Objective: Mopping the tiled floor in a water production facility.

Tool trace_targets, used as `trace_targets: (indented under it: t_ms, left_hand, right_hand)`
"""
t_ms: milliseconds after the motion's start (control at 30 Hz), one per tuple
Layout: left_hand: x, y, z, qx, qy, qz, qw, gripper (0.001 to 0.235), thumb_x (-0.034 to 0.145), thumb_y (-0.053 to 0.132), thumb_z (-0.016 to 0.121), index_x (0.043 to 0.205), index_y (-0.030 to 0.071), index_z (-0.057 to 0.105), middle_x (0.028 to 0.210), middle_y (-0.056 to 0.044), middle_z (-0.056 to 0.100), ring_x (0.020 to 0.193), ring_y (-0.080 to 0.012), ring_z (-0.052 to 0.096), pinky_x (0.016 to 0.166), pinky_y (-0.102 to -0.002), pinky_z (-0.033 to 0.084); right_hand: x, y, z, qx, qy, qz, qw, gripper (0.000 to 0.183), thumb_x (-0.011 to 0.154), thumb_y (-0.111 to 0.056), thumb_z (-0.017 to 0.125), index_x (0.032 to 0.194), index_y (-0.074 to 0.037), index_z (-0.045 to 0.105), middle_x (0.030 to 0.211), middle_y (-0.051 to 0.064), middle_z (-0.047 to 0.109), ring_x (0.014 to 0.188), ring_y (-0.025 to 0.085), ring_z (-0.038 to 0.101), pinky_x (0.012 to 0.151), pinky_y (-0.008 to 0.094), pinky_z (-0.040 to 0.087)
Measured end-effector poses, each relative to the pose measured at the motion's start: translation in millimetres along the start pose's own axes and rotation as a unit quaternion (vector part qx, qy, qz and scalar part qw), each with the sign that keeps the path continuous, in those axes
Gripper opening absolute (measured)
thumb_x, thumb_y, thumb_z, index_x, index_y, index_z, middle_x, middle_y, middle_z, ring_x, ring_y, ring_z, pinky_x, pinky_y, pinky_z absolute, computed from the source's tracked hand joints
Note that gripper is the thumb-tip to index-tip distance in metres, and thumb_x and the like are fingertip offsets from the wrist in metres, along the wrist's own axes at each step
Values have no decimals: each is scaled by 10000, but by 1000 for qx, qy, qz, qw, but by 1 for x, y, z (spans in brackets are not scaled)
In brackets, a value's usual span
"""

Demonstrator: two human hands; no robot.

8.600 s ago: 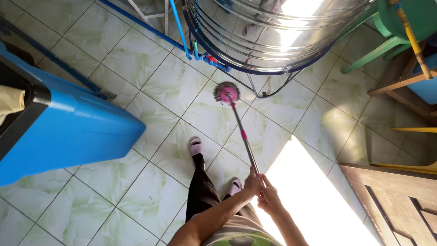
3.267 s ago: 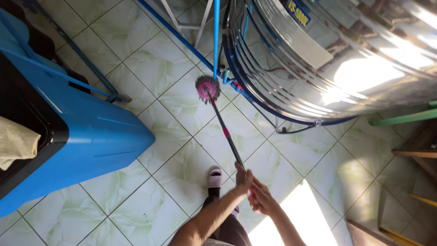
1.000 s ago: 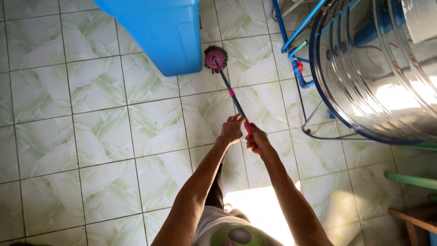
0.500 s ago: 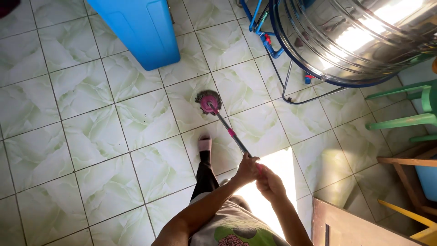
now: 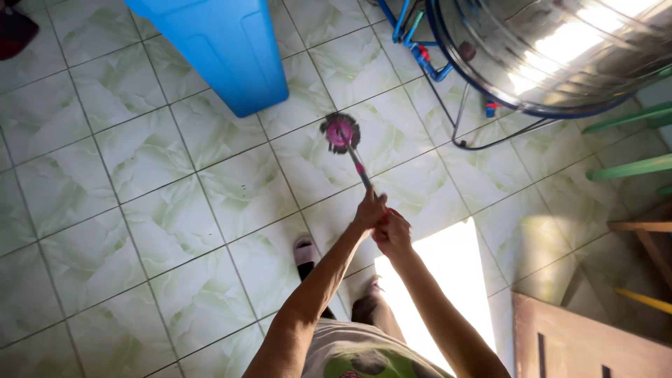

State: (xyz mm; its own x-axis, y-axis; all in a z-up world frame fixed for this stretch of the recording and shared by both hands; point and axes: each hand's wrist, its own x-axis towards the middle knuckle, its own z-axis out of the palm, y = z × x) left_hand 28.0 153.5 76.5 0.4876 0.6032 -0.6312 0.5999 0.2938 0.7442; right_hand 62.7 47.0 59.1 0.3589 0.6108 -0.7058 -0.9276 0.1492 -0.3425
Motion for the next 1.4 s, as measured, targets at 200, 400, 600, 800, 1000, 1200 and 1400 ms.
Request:
trace_targets:
  t_ms: [200, 400, 600, 800, 1000, 1200, 1400]
  left_hand:
    - [52, -53, -140, -241, -125, -176, 946, 531, 979, 495, 600, 1183, 6, 575, 949, -163, 655, 699, -295, 672, 498, -528, 568]
    - [-8, -94, -224, -182, -91, -121, 972, 218, 1006, 253, 593, 1170, 111, 569, 584, -32, 500, 403, -138, 438, 329, -304, 343]
    - [-94, -8, -295, 63, -134, -168, 975, 434, 888, 28, 598, 1284, 198, 555, 619, -9, 547, 447, -142, 543, 355, -320, 416]
    - [-26, 14, -289, 208, -239, -81, 945, 463, 868, 46, 646, 1317, 75, 536, 591, -90, 644, 448, -198, 619, 377, -349, 496]
    - [81, 68, -217, 283, -296, -68, 910, 373, 861, 51, 599, 1228, 46, 536, 615, -133, 660, 447, -226, 618, 373, -370, 509]
    - [161, 100, -129, 269, -312, -19, 911, 371, 891, 120, 541, 1251, 30, 522, 655, -153, 670, 463, -255, 645, 412, -389, 523]
    - [178, 109, -116, 323, -362, 9, 874, 532, 815, 49, 511, 1344, 73, 464, 648, -184, 674, 463, -266, 643, 442, -397, 531]
  right_hand:
    - [32, 50, 137, -537, 49, -35, 842, 327, 1025, -397, 477, 962, -132, 658, 741, 11, 651, 658, 148, 637, 583, 335, 540]
    - [102, 133, 129, -410, 136, 146, 890, 339, 921, -431, 689, 1108, -169, 581, 908, 23, 599, 783, 214, 608, 714, 450, 554]
    - [141, 228, 128, -101, 167, 269, 943, 236, 894, -240, 648, 1037, -75, 560, 873, 122, 584, 673, 270, 596, 576, 501, 528]
    - [225, 265, 93, -110, 300, 72, 945, 60, 844, -36, 570, 843, 4, 614, 741, 112, 585, 563, 205, 564, 435, 367, 460]
    - [274, 123, 75, 40, 221, 96, 970, 115, 838, -6, 485, 743, -70, 499, 641, 111, 490, 472, 253, 513, 350, 399, 402]
    - [305, 25, 38, 95, 276, -6, 956, 137, 886, 40, 500, 763, -17, 476, 646, 134, 506, 490, 235, 554, 385, 390, 458]
    - [339, 13, 5, 127, 293, 26, 947, 138, 885, 39, 458, 784, -48, 422, 621, 102, 459, 467, 229, 518, 357, 392, 437]
